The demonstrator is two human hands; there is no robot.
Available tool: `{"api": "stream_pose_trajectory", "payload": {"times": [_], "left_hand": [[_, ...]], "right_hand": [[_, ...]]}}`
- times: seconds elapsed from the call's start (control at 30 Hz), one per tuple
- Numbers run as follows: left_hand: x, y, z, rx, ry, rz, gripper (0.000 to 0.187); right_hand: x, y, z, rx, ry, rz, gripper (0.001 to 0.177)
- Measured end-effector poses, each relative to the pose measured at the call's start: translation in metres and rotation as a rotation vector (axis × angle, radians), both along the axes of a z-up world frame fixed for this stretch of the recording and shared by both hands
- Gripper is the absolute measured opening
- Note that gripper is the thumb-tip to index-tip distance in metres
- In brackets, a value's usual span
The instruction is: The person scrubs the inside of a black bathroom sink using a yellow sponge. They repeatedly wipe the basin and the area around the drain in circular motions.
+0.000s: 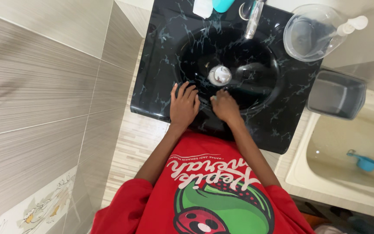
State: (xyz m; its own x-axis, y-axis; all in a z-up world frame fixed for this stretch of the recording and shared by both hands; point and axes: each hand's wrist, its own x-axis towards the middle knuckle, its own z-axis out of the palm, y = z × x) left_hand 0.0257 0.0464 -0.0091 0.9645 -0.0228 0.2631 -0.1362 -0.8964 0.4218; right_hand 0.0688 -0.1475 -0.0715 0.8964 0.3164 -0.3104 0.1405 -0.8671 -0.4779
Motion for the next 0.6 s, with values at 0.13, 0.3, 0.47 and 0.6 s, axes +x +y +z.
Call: {"api": "stream_pose_trajectory", "payload": {"times": [0.13, 0.3, 0.47, 0.6], "left_hand": [[0.001, -0.002, 0.000, -0.003, 0.014, 0.013, 0.021], [0.000, -0.003, -0.004, 0.014, 0.053, 0.014, 0.023], [-0.001, -0.006, -0.006, 0.046, 0.074, 0.030, 0.024], [-0.001, -0.007, -0.003, 0.063, 0.068, 0.027, 0.025]], "right_hand": [[-0.024, -0.012, 0.053, 0.207, -0.031, 0.098, 0.048], [-0.018, -0.055, 0.073, -0.159, -0.225, 0.109, 0.043], [0.020, -0.062, 0.027, -0.188, -0.228, 0.198, 0.050], [0.017, -0.032, 0.028, -0.072, 0.028, 0.210, 0.055]]}}
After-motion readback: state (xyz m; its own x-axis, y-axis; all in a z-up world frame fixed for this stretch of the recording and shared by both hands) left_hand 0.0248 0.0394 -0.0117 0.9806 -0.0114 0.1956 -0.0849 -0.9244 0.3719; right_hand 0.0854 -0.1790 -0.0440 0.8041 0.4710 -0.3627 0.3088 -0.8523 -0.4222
